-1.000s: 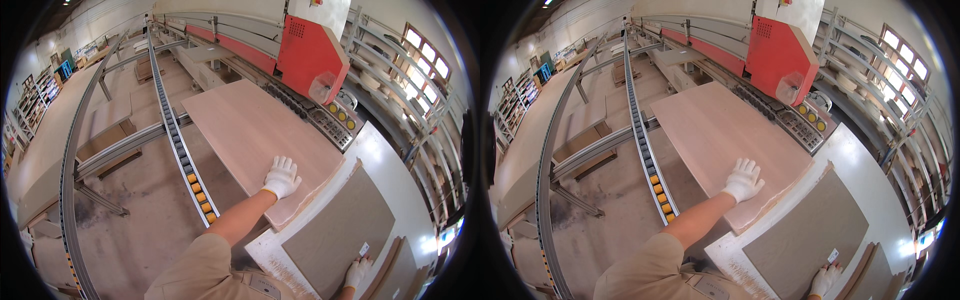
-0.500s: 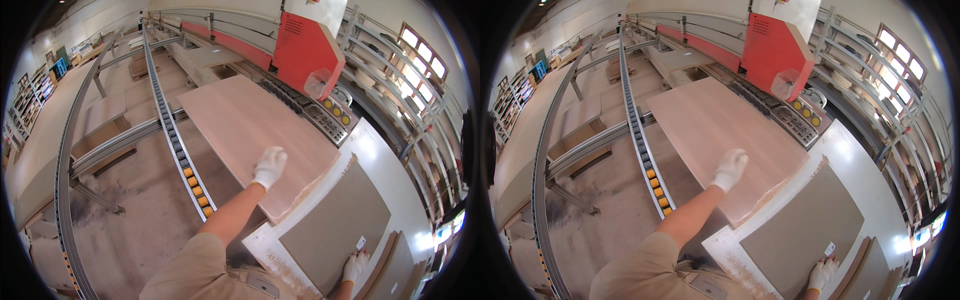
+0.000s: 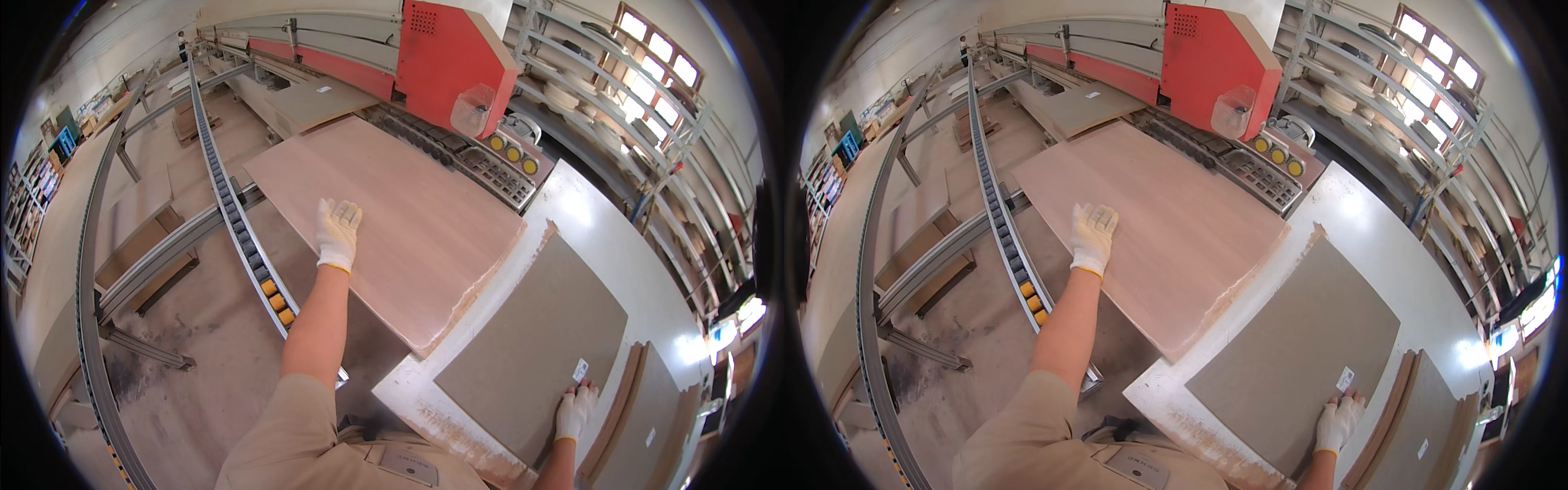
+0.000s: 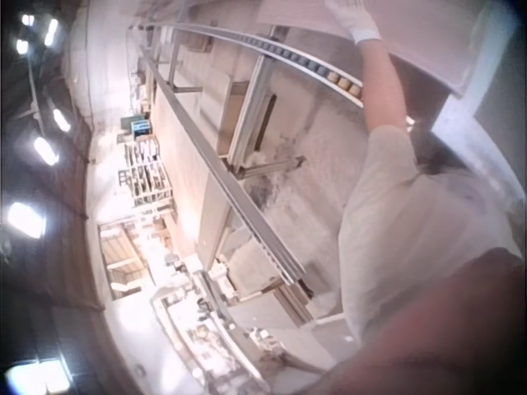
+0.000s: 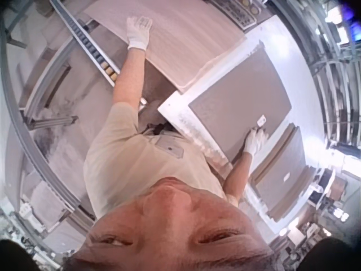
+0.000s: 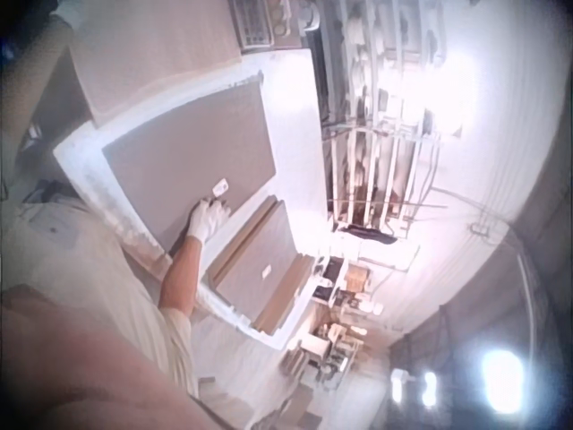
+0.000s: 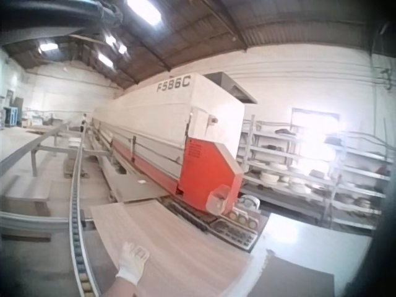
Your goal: The person repeatedly picks up flat boards from a conveyor and stacks them on a table. The person also lifts and moves stacks of boards to another location in the workshop.
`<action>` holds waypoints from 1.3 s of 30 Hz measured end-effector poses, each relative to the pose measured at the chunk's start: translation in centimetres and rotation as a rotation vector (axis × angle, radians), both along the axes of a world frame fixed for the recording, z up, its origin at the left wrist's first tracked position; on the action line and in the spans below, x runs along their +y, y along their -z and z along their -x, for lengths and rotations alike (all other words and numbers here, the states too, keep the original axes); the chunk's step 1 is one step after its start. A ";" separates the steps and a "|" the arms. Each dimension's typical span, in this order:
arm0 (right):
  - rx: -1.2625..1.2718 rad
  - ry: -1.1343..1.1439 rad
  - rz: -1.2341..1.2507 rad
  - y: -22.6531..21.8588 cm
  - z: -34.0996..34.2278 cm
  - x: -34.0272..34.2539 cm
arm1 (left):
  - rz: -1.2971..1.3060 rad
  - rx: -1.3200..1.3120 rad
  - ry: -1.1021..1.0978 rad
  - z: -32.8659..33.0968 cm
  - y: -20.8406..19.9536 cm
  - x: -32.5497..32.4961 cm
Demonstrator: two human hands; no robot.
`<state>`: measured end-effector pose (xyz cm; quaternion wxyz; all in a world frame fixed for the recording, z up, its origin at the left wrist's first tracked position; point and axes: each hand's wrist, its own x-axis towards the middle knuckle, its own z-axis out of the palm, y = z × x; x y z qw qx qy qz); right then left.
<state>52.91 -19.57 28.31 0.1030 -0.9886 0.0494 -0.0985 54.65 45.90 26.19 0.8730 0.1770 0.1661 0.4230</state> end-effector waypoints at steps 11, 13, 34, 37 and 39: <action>-0.024 -0.018 0.025 1.7 -0.6 -1.1 | 0.101 -0.077 -0.066 -1.1 -0.3 3.6; -0.008 -0.013 0.031 1.6 -0.6 -0.9 | 0.127 -0.109 -0.033 -1.5 0.0 4.6; -0.078 0.008 -0.389 -0.5 -3.2 1.6 | -0.276 0.608 0.099 -14.1 1.7 3.4; -0.148 -0.037 -0.751 -2.7 -4.9 9.8 | -0.365 0.709 0.171 -13.6 2.4 0.1; -0.075 -0.198 -0.982 -3.5 -6.6 16.2 | -0.444 0.813 0.236 -12.7 1.5 -3.1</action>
